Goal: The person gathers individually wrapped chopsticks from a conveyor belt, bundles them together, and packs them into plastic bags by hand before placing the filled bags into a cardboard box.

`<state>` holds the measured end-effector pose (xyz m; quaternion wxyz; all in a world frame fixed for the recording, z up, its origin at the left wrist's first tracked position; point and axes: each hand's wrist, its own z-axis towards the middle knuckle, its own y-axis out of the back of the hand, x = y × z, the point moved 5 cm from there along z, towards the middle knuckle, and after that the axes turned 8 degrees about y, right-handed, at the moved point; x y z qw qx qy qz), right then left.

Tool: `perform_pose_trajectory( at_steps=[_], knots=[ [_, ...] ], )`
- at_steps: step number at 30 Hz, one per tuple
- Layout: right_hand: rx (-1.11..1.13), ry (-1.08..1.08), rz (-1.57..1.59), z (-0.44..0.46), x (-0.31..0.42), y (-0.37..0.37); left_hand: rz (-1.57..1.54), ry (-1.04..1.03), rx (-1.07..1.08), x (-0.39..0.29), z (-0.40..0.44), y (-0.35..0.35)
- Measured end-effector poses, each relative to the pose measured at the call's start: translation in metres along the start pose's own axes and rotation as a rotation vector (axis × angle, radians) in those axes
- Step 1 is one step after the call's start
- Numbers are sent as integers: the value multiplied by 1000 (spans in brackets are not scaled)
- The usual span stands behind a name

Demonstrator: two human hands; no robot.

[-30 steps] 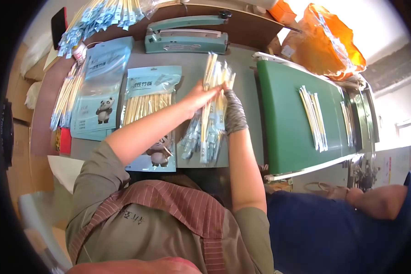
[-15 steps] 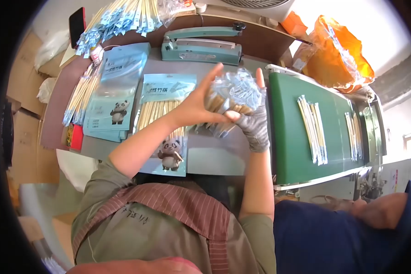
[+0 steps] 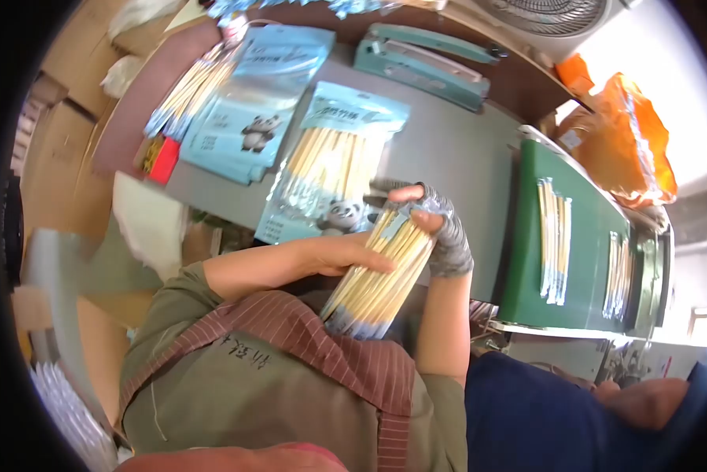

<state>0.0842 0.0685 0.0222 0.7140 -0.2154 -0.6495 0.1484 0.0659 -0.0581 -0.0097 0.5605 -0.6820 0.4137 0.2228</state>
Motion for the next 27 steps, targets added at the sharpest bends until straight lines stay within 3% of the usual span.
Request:
perform_pose_trajectory(
  at_steps=[1, 3, 5, 8, 10, 11, 13, 14, 15, 17, 18, 21, 23, 27],
  knots=[
    [38, -47, 85, 6, -17, -3, -206, -4, -28, 8, -8, 2],
    [32, -71, 123, 10, -35, -13, -189, -49, -144, 6, -35, 11],
    [-11, -70, 170, 14, -48, -22, 711, -52, -515, -17, -81, 39],
    [119, -68, 270, 27, -54, -30, 807, -368, -1309, -77, -181, 113],
    [115, -92, 264, 33, -60, -38, 1075, -342, -1672, -107, -238, 171],
    [102, -118, 253, 35, -63, -42, 1077, -340, -1674, -104, -246, 196],
    [109, -166, 285, 38, -66, -54, 1407, -308, -1376, -88, -232, 233],
    [102, -171, 314, 39, -69, -56, 1262, -165, -1332, -85, -231, 250],
    [92, -170, 346, 41, -72, -57, 1265, -166, -1333, -86, -232, 250],
    [17, -183, 373, 37, -75, -55, 1131, -485, -1249, -84, -234, 230],
    [-4, -167, 377, 39, -76, -50, 1136, -495, -1247, -79, -235, 217],
    [-83, -218, 382, 35, -85, -43, 1397, -502, -1217, -71, -233, 221],
    [-61, -248, 358, 38, -85, -46, 1319, -407, -1251, -74, -237, 229],
    [-120, -174, 290, 34, -75, -36, 1429, -285, -1120, -78, -245, 216]
  ],
)
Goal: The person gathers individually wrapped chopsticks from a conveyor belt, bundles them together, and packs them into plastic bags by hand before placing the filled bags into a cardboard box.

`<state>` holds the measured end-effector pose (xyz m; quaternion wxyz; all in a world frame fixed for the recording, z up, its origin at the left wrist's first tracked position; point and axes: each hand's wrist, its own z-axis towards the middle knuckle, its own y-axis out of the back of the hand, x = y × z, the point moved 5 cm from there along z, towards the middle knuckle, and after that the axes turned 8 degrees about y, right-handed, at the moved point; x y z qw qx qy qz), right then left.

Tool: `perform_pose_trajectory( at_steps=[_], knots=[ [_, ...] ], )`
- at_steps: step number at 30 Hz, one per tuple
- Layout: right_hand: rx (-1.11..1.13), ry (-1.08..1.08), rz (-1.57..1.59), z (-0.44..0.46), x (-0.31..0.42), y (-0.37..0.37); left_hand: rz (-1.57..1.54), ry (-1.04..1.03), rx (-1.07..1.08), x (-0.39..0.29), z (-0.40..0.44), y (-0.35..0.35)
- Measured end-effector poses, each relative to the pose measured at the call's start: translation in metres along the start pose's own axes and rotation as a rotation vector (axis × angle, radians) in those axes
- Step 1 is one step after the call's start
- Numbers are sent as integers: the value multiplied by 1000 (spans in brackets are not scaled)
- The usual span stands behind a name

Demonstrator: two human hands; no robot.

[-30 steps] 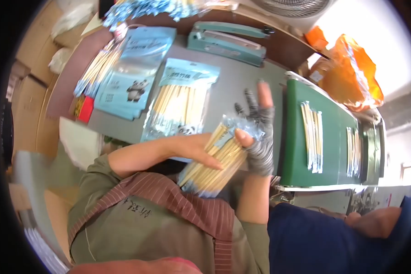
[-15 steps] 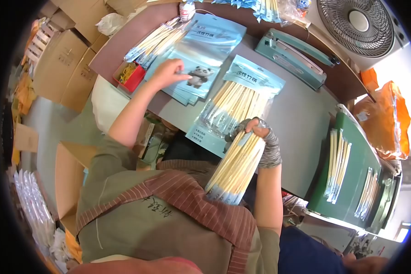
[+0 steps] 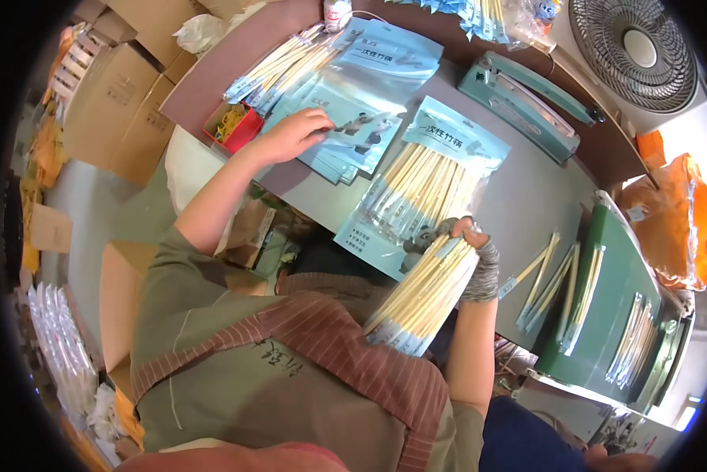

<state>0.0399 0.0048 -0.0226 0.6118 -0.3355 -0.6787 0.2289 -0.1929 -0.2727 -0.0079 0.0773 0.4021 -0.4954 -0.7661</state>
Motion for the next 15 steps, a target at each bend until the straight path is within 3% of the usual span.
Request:
perform_pose_trajectory(
  at_steps=[2, 6, 8, 10, 11, 13, 14, 15],
  knots=[
    [-2, -4, 20, -4, 0, -1, 26, -117, 8, -12, -7, 2],
    [2, 7, 26, -11, 1, 3, 170, -122, -105, -15, 2, 7],
    [7, 5, 46, -18, 2, 7, 285, 4, -262, -30, 8, 15],
    [32, 40, -3, -24, 10, 2, 99, -77, -590, -88, 15, 33],
    [30, 50, -4, -27, 13, -2, -23, -27, -418, -110, 20, 16],
    [51, 137, -22, -31, 19, -14, -118, -187, -198, -157, 20, -40],
    [53, 145, -28, -31, 20, -19, -93, -395, -152, -170, 14, -81],
    [60, 147, -46, -31, 20, -23, -222, -294, 28, -168, 9, -121]
  ],
)
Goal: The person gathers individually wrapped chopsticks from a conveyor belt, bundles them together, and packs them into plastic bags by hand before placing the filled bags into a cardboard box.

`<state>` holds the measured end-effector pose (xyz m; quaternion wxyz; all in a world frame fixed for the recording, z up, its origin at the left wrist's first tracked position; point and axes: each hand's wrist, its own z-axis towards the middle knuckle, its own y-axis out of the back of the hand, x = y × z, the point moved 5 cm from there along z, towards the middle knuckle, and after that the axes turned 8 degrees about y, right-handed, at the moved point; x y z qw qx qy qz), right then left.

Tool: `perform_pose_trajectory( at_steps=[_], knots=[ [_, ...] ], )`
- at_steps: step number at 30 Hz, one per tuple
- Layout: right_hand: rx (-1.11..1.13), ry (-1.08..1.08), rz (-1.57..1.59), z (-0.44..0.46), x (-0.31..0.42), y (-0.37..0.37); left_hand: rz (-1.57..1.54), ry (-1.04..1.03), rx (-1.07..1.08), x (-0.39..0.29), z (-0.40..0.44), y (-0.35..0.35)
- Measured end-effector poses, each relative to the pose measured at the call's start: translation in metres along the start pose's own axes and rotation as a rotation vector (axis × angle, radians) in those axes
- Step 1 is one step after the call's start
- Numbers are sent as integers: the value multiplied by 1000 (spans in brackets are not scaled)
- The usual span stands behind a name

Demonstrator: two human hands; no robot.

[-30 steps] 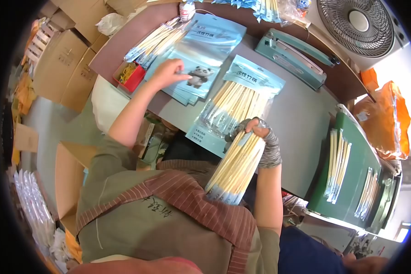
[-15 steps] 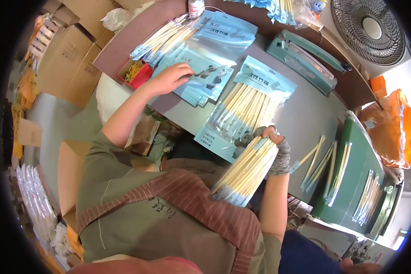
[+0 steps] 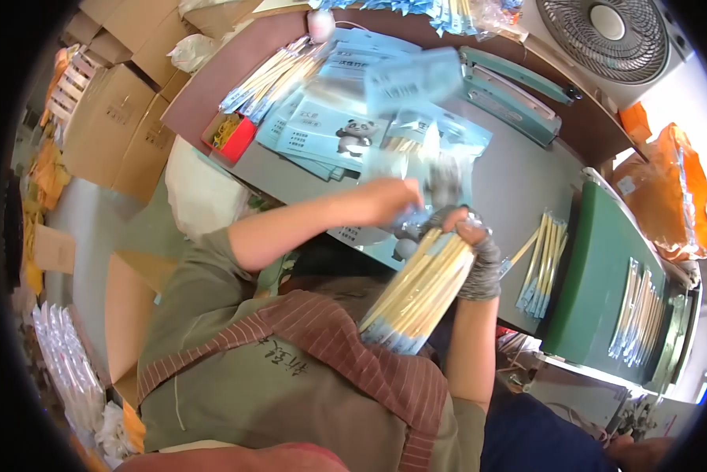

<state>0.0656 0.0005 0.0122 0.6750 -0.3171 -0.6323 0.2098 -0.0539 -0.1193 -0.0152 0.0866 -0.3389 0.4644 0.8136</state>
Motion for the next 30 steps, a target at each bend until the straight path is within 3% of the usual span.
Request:
perform_pose_trajectory(
  at_steps=[1, 2, 4, 5, 8, 10, 11, 13, 17, 19, 20, 23, 25, 26, 27, 29, 30],
  knots=[
    [5, 4, -16, 1, 0, -4, -152, 115, 151, -3, -1, -19],
    [50, 3, -17, 5, -4, -13, -154, 103, 159, -3, 1, -23],
    [62, -53, -22, 18, -17, -13, -412, 516, 124, -2, -2, -5],
    [36, -117, -27, 27, -31, -2, -466, 526, -45, 19, -9, -13],
    [-42, -196, -179, 42, -54, 32, -501, 634, -204, 13, -12, 1],
    [-130, -140, -186, 46, -58, 30, -151, 205, -505, -35, -11, 35],
    [-199, -119, -154, 48, -62, 36, -70, 60, -400, -56, -9, 33],
    [-235, -40, -133, 55, -81, 65, 68, -16, -254, -80, -13, 22],
    [-271, 60, -153, 37, -78, 91, 39, -128, -217, -100, -29, 15],
    [-281, 66, -194, 1, -74, 87, -19, -226, -61, -114, -42, 16],
    [-286, 63, -217, -21, -74, 85, -88, -147, 135, -115, -57, 11],
    [-300, 30, -278, -102, -84, 75, -213, -247, 277, -113, -99, 12],
    [-303, 4, -311, -153, -91, 66, -6, -138, 44, -91, -105, 35],
    [-300, -3, -321, -169, -93, 62, 54, 9, 16, -77, -118, 40],
    [-288, 2, -317, -171, -93, 58, 56, 14, 26, -78, -124, 35],
    [-204, 53, -350, -155, -87, 52, -632, 853, 423, -52, -150, -3],
    [-110, 135, -338, -133, -84, 50, -810, 807, 461, -37, -159, -30]
  ],
)
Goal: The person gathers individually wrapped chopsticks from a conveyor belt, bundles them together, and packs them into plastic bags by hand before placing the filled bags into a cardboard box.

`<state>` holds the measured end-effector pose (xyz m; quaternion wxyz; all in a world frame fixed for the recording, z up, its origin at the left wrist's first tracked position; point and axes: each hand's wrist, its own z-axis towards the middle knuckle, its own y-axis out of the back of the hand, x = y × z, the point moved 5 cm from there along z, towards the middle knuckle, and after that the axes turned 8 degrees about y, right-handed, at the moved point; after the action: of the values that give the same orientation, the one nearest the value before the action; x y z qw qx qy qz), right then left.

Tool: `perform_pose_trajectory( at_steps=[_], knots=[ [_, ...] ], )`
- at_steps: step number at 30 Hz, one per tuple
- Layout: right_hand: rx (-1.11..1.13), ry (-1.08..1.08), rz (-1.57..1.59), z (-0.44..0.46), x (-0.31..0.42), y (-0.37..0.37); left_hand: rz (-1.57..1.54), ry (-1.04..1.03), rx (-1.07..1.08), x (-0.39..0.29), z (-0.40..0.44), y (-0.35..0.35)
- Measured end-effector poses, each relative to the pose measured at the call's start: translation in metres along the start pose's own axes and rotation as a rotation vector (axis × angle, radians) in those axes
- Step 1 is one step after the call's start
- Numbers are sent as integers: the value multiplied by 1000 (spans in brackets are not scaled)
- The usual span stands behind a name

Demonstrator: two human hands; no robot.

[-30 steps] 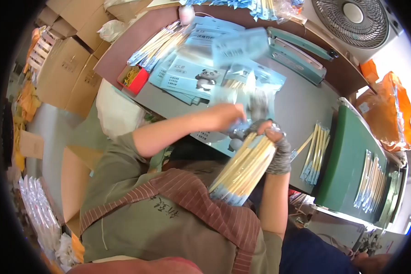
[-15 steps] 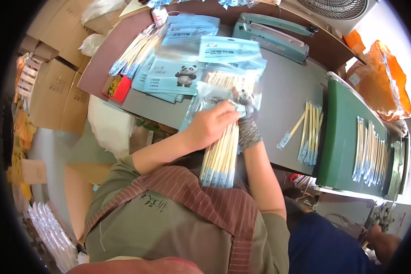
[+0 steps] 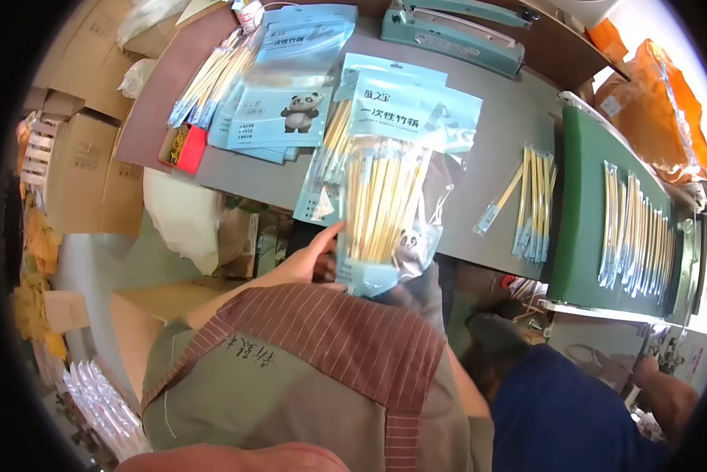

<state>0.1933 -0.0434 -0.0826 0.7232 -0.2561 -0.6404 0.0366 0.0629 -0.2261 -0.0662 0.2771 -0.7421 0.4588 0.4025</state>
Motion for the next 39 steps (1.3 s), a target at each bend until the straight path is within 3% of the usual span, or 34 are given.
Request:
perform_pose_trajectory(
  at_steps=[1, 2, 3, 4, 5, 6, 9, 11, 17, 20, 21, 23, 24, 26, 27, 29, 31, 33, 35, 37, 39],
  knots=[
    [60, 116, -38, 20, 5, -5, -1, 3, 0, -10, 3, -5],
    [3, 115, -691, 26, 23, -1, 50, -212, -144, -43, 4, -3],
    [-148, 327, -357, 54, 56, -28, 67, -320, -251, -73, 7, 6],
    [-111, 359, -992, 74, 94, -27, 93, -422, -366, -101, 8, 15],
    [-162, 216, -1104, 102, 117, -27, 84, -407, -445, -125, 13, 30],
    [-186, 125, -1152, 128, 131, -23, 31, -428, -457, -152, 19, 41],
    [-188, 382, -1237, 173, 164, -25, -103, -515, -444, -204, 37, 63],
    [-185, 271, -1222, 181, 185, -26, -126, -522, -428, -220, 33, 65],
    [-218, 208, -1163, 191, 212, -18, -33, -510, -425, -241, 37, 78],
    [-258, 768, -1498, 190, 241, -54, -69, -531, -444, -257, 41, 78],
    [-261, 773, -1498, 193, 249, -60, -65, -535, -443, -260, 42, 79],
    [146, 1286, -1562, 187, 259, -92, -135, -555, -429, -265, 45, 81],
    [143, 1289, -1563, 188, 262, -92, -133, -558, -427, -268, 45, 81],
    [462, 1261, -1886, 191, 246, -100, -167, -510, -448, -268, 45, 83],
    [463, 1260, -1883, 192, 244, -97, -168, -508, -449, -267, 46, 84],
    [341, 813, -2216, 207, 237, -72, -194, -543, -406, -267, 45, 86],
    [344, 755, -2213, 200, 243, -64, -157, -510, -399, -267, 42, 85],
    [296, 463, -2107, 199, 242, -49, -128, -482, -397, -266, 41, 82],
    [301, 462, -2117, 192, 244, -49, -82, -500, -345, -268, 42, 77],
    [279, 319, -2157, 193, 247, -47, -60, -508, -340, -273, 44, 76],
    [283, 373, -2140, 197, 252, -44, -40, -521, -337, -281, 45, 76]
  ],
)
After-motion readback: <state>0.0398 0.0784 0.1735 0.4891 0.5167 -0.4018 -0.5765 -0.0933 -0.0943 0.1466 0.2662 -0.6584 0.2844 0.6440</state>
